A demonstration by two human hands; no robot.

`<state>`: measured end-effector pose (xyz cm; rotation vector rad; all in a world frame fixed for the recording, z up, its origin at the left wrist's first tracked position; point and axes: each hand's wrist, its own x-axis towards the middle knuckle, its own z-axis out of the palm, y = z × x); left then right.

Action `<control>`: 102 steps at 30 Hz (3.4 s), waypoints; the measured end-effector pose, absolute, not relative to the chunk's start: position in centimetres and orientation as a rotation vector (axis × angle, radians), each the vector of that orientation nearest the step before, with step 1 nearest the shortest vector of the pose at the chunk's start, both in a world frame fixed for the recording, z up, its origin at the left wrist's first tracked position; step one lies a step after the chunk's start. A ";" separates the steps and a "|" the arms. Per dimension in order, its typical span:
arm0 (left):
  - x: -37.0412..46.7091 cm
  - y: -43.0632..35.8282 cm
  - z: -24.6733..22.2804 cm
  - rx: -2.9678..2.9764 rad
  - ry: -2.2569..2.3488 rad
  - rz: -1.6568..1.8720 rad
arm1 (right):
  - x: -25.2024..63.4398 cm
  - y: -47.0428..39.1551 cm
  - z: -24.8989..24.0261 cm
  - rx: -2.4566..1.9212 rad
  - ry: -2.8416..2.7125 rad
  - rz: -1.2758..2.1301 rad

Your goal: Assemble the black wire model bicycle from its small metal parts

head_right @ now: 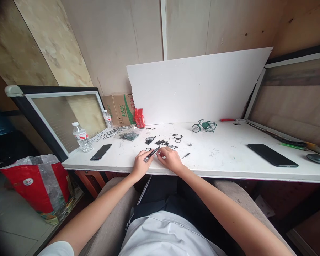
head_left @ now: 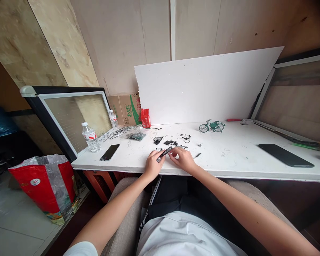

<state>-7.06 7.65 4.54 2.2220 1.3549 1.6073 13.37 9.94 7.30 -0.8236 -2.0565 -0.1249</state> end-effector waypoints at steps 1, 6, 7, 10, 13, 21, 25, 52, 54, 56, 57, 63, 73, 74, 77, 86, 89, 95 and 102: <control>-7.1 7.6 4.6 2.224 1.345 1.602 | 13.4 10.0 7.2 -0.817 -2.057 -0.143; -7.1 7.7 4.6 2.228 1.299 1.597 | 13.3 9.8 7.3 -0.797 -2.092 -0.231; -7.1 7.7 4.5 2.228 1.298 1.597 | 13.3 9.8 7.3 -0.792 -2.101 -0.246; -7.0 7.6 4.5 2.229 1.293 1.602 | 13.2 9.7 7.4 -0.783 -2.120 -0.285; -7.0 7.6 4.6 2.222 1.287 1.610 | 13.2 9.7 7.5 -0.787 -2.130 -0.309; -7.0 7.8 4.7 2.127 1.273 1.624 | 13.2 9.5 7.7 -0.872 -2.117 -0.208; -7.0 7.7 4.7 2.139 1.275 1.623 | 13.3 9.5 7.6 -0.849 -2.064 -0.176; -6.9 7.3 4.9 2.164 1.338 1.608 | 13.4 9.5 7.3 -0.775 -2.197 -0.316; -6.9 7.3 4.9 2.165 1.350 1.606 | 13.4 9.5 7.3 -0.775 -2.203 -0.330; -6.9 7.3 4.8 2.156 1.359 1.607 | 13.4 9.5 7.3 -0.773 -2.204 -0.331; -6.9 7.3 4.8 2.147 1.359 1.613 | 13.4 9.5 7.3 -0.771 -2.206 -0.325; -7.0 7.3 4.9 2.127 1.352 1.662 | 13.5 9.5 7.2 -0.724 -2.237 -0.261; -6.9 7.3 4.8 2.121 1.335 1.675 | 13.3 9.1 7.5 -0.758 -2.176 -0.264; -6.9 7.3 4.8 2.121 1.333 1.673 | 13.3 9.1 7.5 -0.761 -2.174 -0.268; -6.9 7.1 4.9 2.128 1.335 1.654 | 13.3 9.1 7.5 -0.753 -2.187 -0.283; -6.7 7.0 5.1 2.174 1.343 1.604 | 13.4 9.5 7.1 -0.731 -2.214 -0.376; -6.7 6.9 5.1 2.172 1.329 1.615 | 13.3 9.8 6.9 -0.705 -2.213 -0.417; -6.7 6.8 5.2 2.240 1.309 1.627 | 13.2 9.9 6.7 -0.707 -2.231 -0.513; -6.8 6.5 5.2 2.299 1.237 1.623 | 13.2 9.6 7.2 -0.819 -2.278 -0.418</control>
